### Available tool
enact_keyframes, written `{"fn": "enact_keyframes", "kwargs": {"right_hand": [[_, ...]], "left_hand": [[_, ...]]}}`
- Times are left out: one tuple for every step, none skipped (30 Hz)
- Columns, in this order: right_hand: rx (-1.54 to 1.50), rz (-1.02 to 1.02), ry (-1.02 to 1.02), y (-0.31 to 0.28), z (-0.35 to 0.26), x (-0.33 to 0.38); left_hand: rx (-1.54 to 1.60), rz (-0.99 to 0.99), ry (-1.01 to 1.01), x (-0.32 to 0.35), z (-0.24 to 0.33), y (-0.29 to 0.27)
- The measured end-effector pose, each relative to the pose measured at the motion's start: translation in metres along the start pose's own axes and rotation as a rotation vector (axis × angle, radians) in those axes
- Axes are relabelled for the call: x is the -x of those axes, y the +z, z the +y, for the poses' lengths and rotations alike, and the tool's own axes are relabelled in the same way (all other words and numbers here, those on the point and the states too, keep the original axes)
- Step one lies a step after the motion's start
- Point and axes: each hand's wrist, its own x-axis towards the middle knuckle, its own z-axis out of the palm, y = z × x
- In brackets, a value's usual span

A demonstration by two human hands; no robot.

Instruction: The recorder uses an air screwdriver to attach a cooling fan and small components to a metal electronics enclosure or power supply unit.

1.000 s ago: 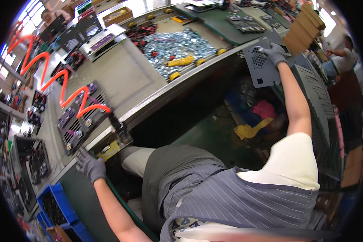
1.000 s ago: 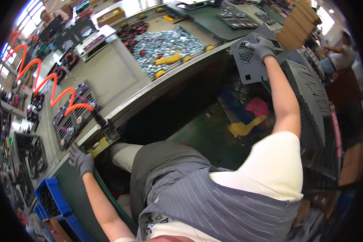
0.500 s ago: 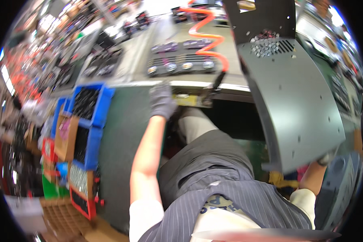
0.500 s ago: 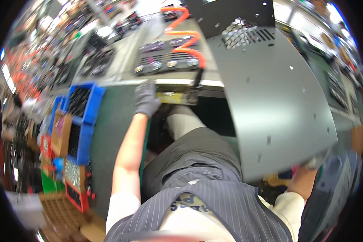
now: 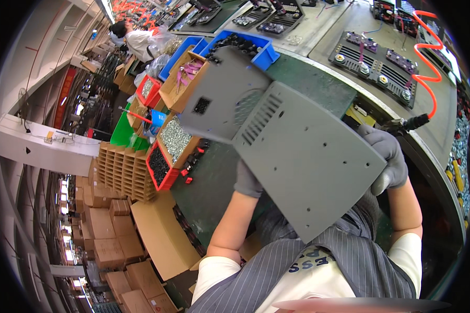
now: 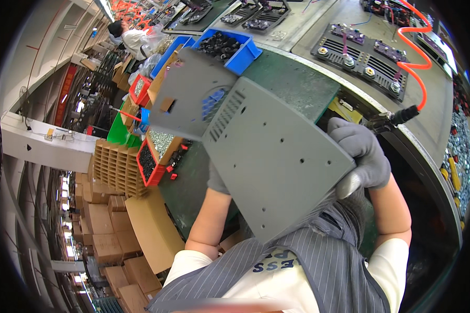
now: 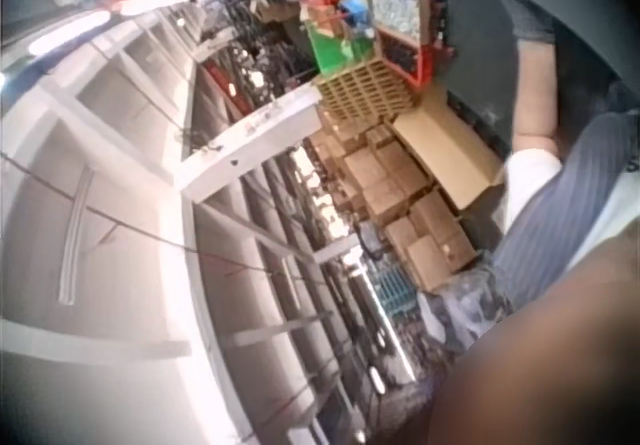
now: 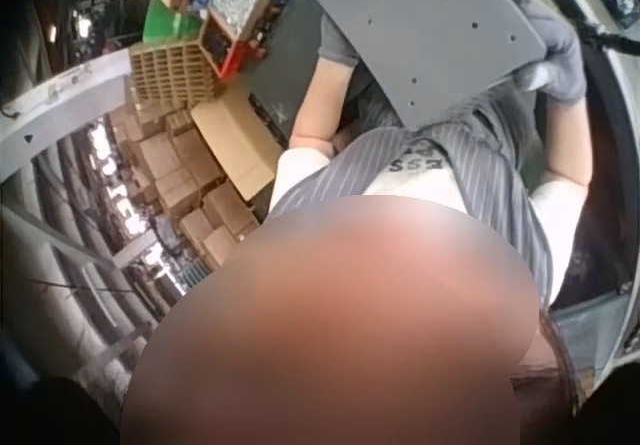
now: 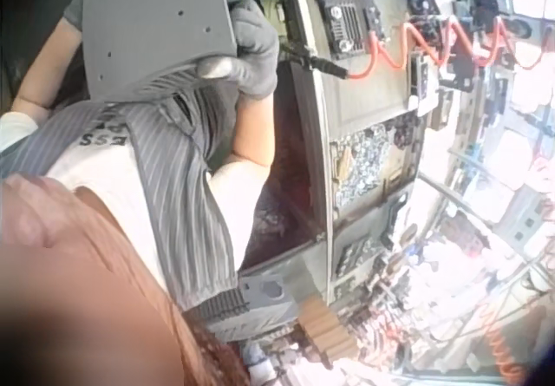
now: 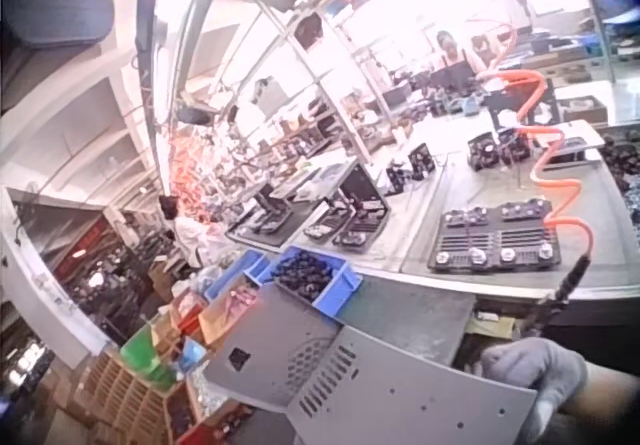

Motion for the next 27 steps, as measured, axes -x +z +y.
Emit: {"fn": "enact_keyframes", "kwargs": {"right_hand": [[-0.010, -0.030, 0.005, 0.003, 0.007, -0.002], [-0.041, -0.028, -0.014, 0.006, 0.012, -0.003], [-0.105, 0.035, -0.007, 0.008, 0.017, -0.002], [-0.161, 0.089, -0.002, 0.009, 0.021, 0.000], [-0.138, 0.181, 0.071, 0.009, 0.024, 0.004], [-0.129, 0.260, 0.114, 0.007, 0.029, 0.007], [-0.140, 0.322, 0.191, 0.004, 0.035, 0.010], [-0.114, 0.340, 0.308, 0.002, 0.042, 0.013], [-0.111, 0.355, 0.342, -0.003, 0.052, 0.016], [-0.095, 0.317, 0.431, -0.008, 0.063, 0.017], [-0.042, 0.306, 0.436, -0.011, 0.079, 0.017], [0.008, 0.281, 0.480, -0.017, 0.093, 0.017], [0.039, 0.359, 0.481, -0.016, 0.109, 0.019], [0.061, 0.397, 0.489, -0.015, 0.124, 0.021], [0.140, 0.469, 0.509, -0.020, 0.136, 0.021], [0.186, 0.465, 0.444, -0.024, 0.146, 0.022], [0.243, 0.570, 0.463, -0.028, 0.156, 0.022], [0.314, 0.644, 0.517, -0.030, 0.162, 0.022], [0.406, 0.658, 0.468, -0.033, 0.165, 0.023], [0.538, 0.662, 0.436, -0.034, 0.167, 0.023], [0.727, 0.604, 0.267, -0.035, 0.168, 0.021], [0.727, 0.621, 0.272, -0.035, 0.165, 0.021], [0.854, 0.555, 0.309, -0.035, 0.162, 0.020], [0.968, 0.456, 0.338, -0.034, 0.158, 0.018], [1.067, 0.402, 0.376, -0.032, 0.155, 0.015], [1.076, 0.414, 0.383, -0.029, 0.152, 0.012], [1.214, 0.418, 0.321, -0.026, 0.149, 0.008]], "left_hand": [[0.005, 0.100, -0.016, 0.003, 0.011, -0.014], [0.297, 0.224, -0.150, 0.008, 0.027, -0.031], [0.388, 0.300, -0.072, 0.012, 0.042, -0.043], [0.466, 0.325, 0.066, 0.017, 0.057, -0.054], [0.343, 0.476, 0.129, 0.023, 0.071, -0.062], [0.191, 0.508, 0.304, 0.028, 0.083, -0.068], [0.241, 0.555, 0.345, 0.031, 0.095, -0.074], [0.254, 0.510, 0.475, 0.034, 0.103, -0.077], [-0.167, 0.603, 0.470, 0.038, 0.105, -0.075], [-0.428, 0.657, 0.438, 0.041, 0.106, -0.073], [0.001, 0.581, 0.419, 0.044, 0.103, -0.067], [0.064, 0.526, 0.450, 0.044, 0.097, -0.061], [0.049, 0.454, 0.519, 0.043, 0.091, -0.055], [0.132, 0.486, 0.472, 0.042, 0.084, -0.047], [-0.182, 0.339, 0.576, 0.039, 0.077, -0.039], [-0.493, 0.215, 0.639, 0.035, 0.073, -0.033], [-0.731, 0.087, 0.652, 0.035, 0.073, -0.028], [-0.959, 0.023, 0.596, 0.035, 0.070, -0.023], [-0.941, -0.008, 0.590, 0.034, 0.064, -0.015], [-1.114, -0.054, 0.513, 0.032, 0.058, -0.009], [-1.262, -0.085, 0.474, 0.028, 0.050, -0.004], [-1.267, -0.108, 0.431, 0.025, 0.043, 0.000], [-1.254, -0.134, 0.365, 0.021, 0.037, 0.001], [-1.243, -0.160, 0.299, 0.019, 0.033, 0.002], [-1.218, -0.225, 0.156, 0.019, 0.034, -0.003], [-1.183, -0.222, 0.228, 0.022, 0.034, -0.003], [-1.232, -0.139, 0.236, 0.028, 0.036, -0.002]]}}
